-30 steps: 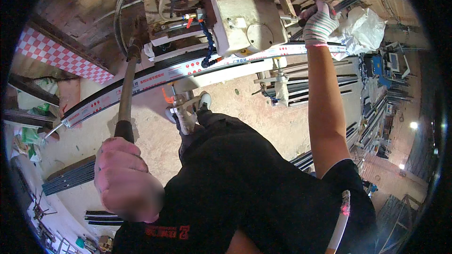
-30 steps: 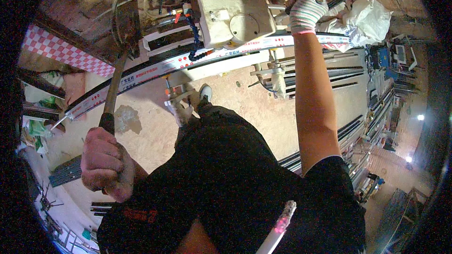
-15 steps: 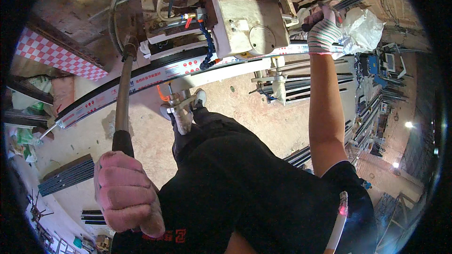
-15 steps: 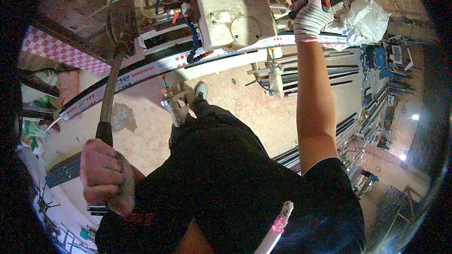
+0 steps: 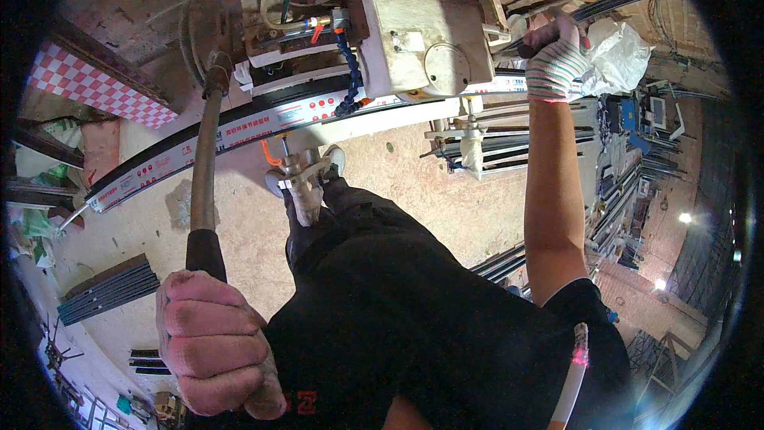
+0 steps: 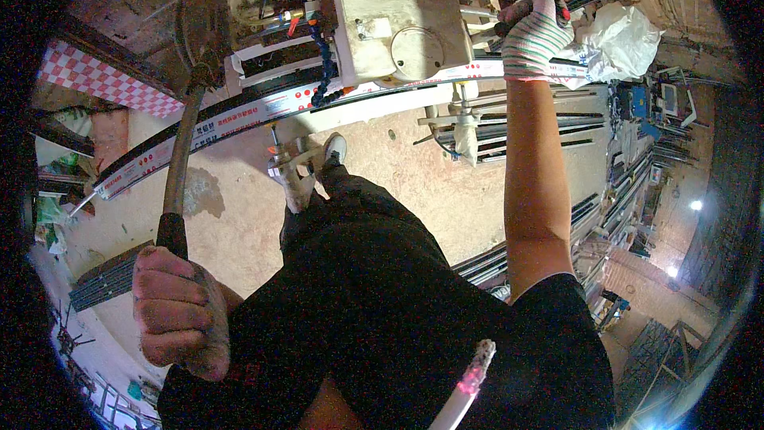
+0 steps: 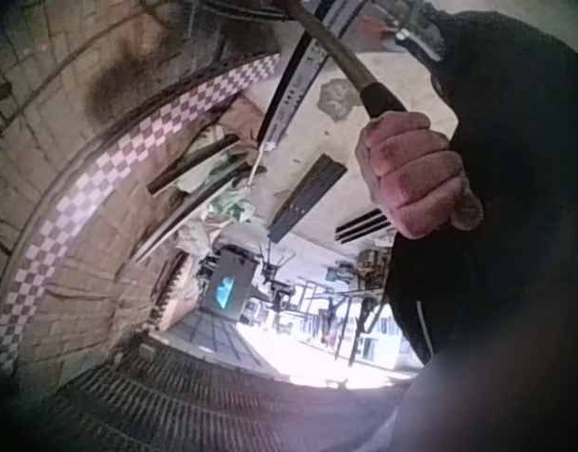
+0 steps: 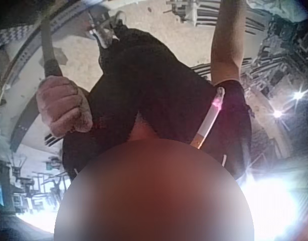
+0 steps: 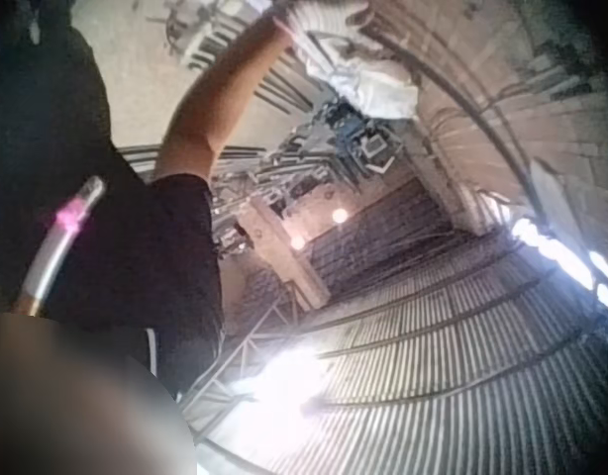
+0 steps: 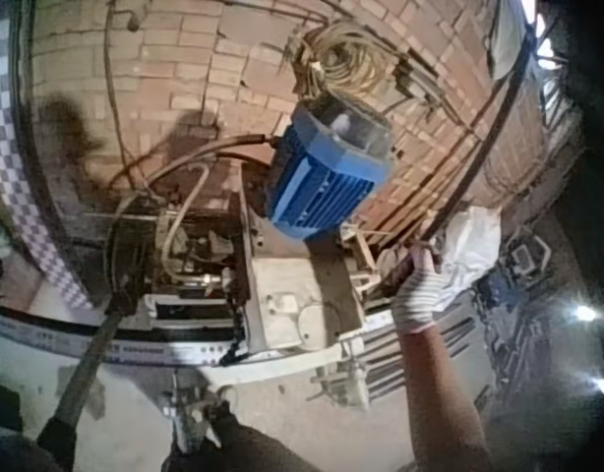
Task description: The person positions a long metal profile on a chop saw, secures it, and operates the saw to cut the profile. The person then removes the cut piece and repeats the process with another profile.
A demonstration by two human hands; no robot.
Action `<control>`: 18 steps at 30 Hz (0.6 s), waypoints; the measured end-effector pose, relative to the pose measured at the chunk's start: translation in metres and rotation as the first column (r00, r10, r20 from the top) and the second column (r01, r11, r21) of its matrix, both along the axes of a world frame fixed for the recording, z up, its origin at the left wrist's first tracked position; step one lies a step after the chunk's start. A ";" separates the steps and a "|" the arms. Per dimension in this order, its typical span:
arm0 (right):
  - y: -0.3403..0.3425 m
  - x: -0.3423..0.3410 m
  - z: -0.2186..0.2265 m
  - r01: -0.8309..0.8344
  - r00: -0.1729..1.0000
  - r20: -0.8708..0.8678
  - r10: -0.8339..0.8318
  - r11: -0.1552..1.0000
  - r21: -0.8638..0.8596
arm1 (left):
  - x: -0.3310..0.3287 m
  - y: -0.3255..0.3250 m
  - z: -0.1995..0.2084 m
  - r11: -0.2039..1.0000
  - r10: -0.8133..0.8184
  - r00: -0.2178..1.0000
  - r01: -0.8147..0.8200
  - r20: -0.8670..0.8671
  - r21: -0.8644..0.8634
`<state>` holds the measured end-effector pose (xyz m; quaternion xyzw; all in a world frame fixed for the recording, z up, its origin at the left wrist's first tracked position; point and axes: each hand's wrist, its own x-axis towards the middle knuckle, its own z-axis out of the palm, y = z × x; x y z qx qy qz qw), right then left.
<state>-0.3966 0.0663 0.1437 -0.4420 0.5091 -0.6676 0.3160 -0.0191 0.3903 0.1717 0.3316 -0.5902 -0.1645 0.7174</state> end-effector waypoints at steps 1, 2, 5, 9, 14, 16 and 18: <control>0.003 0.003 0.001 0.021 1.000 -0.012 -0.021 1.000 -0.005 | -0.003 0.001 0.002 0.998 0.050 0.999 -0.050 -0.015 0.026; 0.004 0.005 0.002 0.041 0.999 -0.024 -0.041 0.999 -0.009 | -0.007 0.002 0.004 0.997 0.070 0.997 -0.069 -0.016 0.037; 0.007 0.013 0.007 0.028 0.999 0.013 -0.029 0.999 0.037 | -0.013 0.003 0.005 0.997 0.074 0.994 -0.073 -0.077 0.016; 0.004 0.025 0.006 0.015 0.997 -0.070 -0.011 0.999 0.050 | -0.013 0.005 0.005 0.997 0.074 0.996 -0.072 -0.048 0.031; -0.002 0.026 0.003 0.047 0.999 0.002 -0.047 0.999 0.006 | -0.008 0.005 -0.002 0.999 0.040 0.999 -0.040 -0.029 -0.016; -0.003 0.017 0.002 0.046 0.996 -0.072 -0.045 0.999 0.012 | -0.009 0.007 -0.003 0.997 0.071 0.997 -0.072 -0.037 -0.003; -0.009 0.010 -0.001 0.050 0.999 -0.015 -0.050 0.999 -0.004 | -0.009 0.008 -0.003 0.996 0.087 0.995 -0.087 -0.040 -0.001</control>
